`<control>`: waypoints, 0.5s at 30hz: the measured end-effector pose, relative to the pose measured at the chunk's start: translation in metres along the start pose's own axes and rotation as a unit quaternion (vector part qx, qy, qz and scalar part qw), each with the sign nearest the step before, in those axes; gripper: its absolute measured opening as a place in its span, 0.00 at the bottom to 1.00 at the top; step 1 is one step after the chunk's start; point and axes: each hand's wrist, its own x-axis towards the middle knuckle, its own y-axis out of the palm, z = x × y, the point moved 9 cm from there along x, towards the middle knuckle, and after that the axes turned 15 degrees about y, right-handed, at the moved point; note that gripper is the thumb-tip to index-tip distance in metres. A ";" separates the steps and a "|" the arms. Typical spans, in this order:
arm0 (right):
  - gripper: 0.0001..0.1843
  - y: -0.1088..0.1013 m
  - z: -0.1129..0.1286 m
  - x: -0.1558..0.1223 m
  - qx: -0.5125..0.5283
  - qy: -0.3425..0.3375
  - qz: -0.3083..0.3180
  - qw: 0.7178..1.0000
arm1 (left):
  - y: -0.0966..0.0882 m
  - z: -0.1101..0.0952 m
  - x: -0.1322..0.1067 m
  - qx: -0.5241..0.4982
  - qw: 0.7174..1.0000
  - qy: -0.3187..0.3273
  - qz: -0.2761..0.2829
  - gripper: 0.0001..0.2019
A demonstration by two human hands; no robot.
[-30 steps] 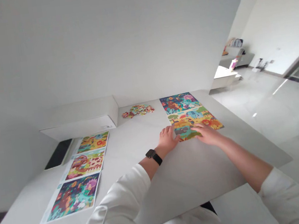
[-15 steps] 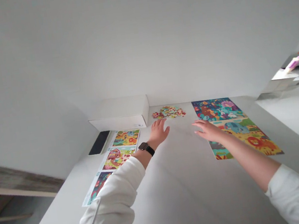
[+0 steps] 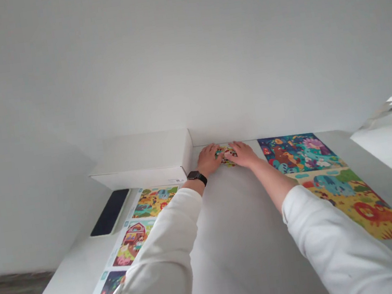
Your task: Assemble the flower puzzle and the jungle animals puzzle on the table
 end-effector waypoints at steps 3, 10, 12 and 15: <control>0.37 0.013 0.005 0.006 -0.019 -0.002 0.017 1.000 | 0.013 0.007 0.008 0.031 0.999 -0.002 0.024 0.25; 0.25 0.018 0.012 0.010 0.046 -0.082 0.008 0.996 | 0.017 0.003 0.004 0.038 0.998 0.025 0.033 0.22; 0.23 0.017 0.013 0.003 0.070 -0.105 0.010 0.992 | 0.015 -0.003 -0.002 0.031 0.998 0.030 0.038 0.21; 0.22 0.016 0.012 -0.014 0.096 -0.120 0.006 0.988 | 0.010 -0.017 -0.017 0.024 0.998 0.041 0.032 0.21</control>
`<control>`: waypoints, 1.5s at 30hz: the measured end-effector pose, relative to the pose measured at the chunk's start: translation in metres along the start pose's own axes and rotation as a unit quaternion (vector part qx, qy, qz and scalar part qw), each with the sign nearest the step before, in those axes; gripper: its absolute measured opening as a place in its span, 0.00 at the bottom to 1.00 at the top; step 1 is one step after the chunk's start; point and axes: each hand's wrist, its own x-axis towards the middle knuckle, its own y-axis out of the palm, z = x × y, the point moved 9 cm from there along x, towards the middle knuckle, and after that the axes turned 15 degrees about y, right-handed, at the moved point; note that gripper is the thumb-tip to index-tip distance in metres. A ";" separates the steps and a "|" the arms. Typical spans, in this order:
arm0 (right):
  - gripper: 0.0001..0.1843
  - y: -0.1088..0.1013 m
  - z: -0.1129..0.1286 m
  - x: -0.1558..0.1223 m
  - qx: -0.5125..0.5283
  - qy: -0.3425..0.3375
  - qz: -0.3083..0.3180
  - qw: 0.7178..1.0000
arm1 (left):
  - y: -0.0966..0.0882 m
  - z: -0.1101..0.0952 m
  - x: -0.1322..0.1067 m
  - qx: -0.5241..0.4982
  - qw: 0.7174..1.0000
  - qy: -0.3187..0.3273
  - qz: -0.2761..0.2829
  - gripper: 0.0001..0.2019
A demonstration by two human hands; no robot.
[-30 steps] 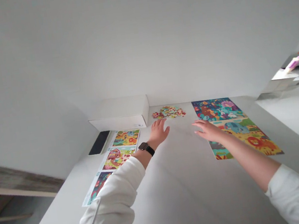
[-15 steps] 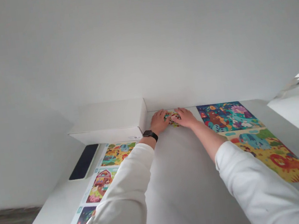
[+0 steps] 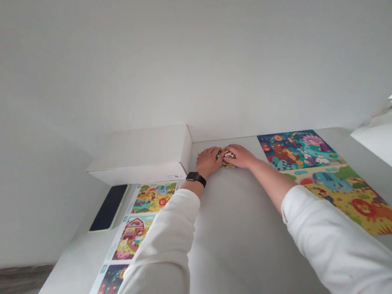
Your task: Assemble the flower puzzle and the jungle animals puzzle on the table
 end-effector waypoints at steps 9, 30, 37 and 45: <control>0.25 -0.007 0.018 -0.075 0.030 -0.030 0.000 0.999 | -0.007 -0.053 -0.049 -0.009 0.999 0.040 0.006 0.21; 0.24 -0.005 0.016 -0.082 0.050 0.036 0.043 0.997 | -0.022 -0.076 -0.115 0.008 0.994 0.050 0.095 0.56; 0.30 -0.014 0.035 -0.129 0.051 -0.040 0.073 0.995 | -0.037 -0.091 -0.136 0.003 0.997 0.029 0.066 0.37; 0.55 -0.008 0.023 -0.161 -0.082 0.022 0.048 0.995 | -0.019 -0.122 -0.112 0.025 0.989 0.100 0.104 0.61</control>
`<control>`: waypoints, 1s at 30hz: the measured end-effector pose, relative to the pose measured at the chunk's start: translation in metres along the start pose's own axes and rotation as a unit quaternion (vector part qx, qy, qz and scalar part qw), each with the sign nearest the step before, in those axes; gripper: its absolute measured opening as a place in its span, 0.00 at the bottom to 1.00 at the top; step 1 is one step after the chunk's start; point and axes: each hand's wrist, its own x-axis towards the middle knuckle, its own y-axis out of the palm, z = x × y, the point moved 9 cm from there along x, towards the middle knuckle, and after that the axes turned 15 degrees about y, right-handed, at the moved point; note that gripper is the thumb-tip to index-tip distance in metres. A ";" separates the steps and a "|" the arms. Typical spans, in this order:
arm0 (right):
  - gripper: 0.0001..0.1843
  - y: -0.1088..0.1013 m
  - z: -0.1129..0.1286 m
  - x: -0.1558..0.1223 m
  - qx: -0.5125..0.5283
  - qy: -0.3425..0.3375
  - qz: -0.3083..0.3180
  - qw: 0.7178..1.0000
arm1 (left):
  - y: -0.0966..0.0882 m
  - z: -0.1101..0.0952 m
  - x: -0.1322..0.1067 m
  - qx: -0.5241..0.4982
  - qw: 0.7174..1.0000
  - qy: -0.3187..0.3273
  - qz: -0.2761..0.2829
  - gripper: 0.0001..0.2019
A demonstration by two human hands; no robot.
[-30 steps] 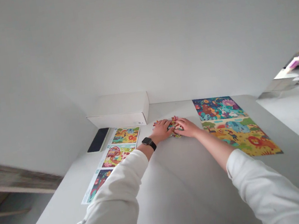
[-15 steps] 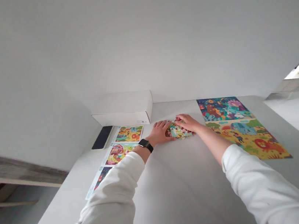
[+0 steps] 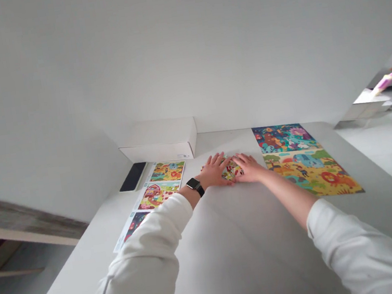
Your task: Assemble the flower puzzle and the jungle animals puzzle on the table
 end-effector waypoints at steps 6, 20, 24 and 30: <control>0.41 -0.009 -0.018 -0.006 0.014 0.015 -0.027 0.999 | 0.007 0.022 0.024 -0.043 0.998 0.032 0.022 0.56; 0.40 -0.019 -0.009 -0.020 0.069 -0.029 -0.074 0.994 | 0.002 0.023 -0.048 -0.061 0.997 0.021 -0.033 0.52; 0.34 -0.021 -0.008 -0.021 0.082 -0.031 -0.074 0.993 | -0.006 0.034 -0.038 -0.064 0.995 0.060 -0.036 0.43; 0.34 -0.026 -0.016 -0.022 0.046 0.021 -0.114 0.992 | -0.014 0.048 -0.027 -0.004 0.999 0.030 -0.015 0.38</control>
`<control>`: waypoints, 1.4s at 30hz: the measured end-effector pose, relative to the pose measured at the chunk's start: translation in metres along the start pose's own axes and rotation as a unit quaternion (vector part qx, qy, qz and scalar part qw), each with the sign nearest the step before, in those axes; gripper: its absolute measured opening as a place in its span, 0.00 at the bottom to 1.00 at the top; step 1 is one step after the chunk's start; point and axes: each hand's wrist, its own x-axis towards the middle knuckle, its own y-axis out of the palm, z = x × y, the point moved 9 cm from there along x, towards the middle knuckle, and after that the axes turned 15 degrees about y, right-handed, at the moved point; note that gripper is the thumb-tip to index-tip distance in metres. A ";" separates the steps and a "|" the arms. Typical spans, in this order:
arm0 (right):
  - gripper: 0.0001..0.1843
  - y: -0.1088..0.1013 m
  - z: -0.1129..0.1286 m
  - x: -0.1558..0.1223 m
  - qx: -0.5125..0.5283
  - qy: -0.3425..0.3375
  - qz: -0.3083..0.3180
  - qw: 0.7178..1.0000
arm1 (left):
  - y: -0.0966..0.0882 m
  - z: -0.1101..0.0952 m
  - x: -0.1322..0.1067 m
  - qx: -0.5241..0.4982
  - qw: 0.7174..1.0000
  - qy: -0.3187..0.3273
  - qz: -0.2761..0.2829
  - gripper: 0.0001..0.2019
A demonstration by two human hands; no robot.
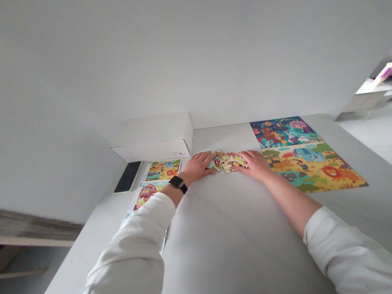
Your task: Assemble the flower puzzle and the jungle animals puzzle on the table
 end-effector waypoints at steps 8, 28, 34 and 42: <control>0.26 -0.028 -0.003 0.006 0.042 0.028 -0.073 0.996 | -0.034 -0.036 -0.010 -0.028 0.991 -0.060 -0.116 0.20; 0.17 -0.063 -0.032 -0.064 0.221 0.203 -0.104 0.948 | 0.027 -0.113 -0.040 -0.622 0.639 -0.280 -0.356 0.22; 0.18 -0.065 -0.054 -0.055 0.198 0.260 -0.121 0.937 | 0.010 -0.089 -0.042 -0.593 0.686 -0.229 -0.353 0.24; 0.18 -0.060 -0.047 -0.050 0.131 0.244 -0.085 0.957 | -0.023 -0.136 -0.022 -0.131 0.972 -0.009 -0.194 0.11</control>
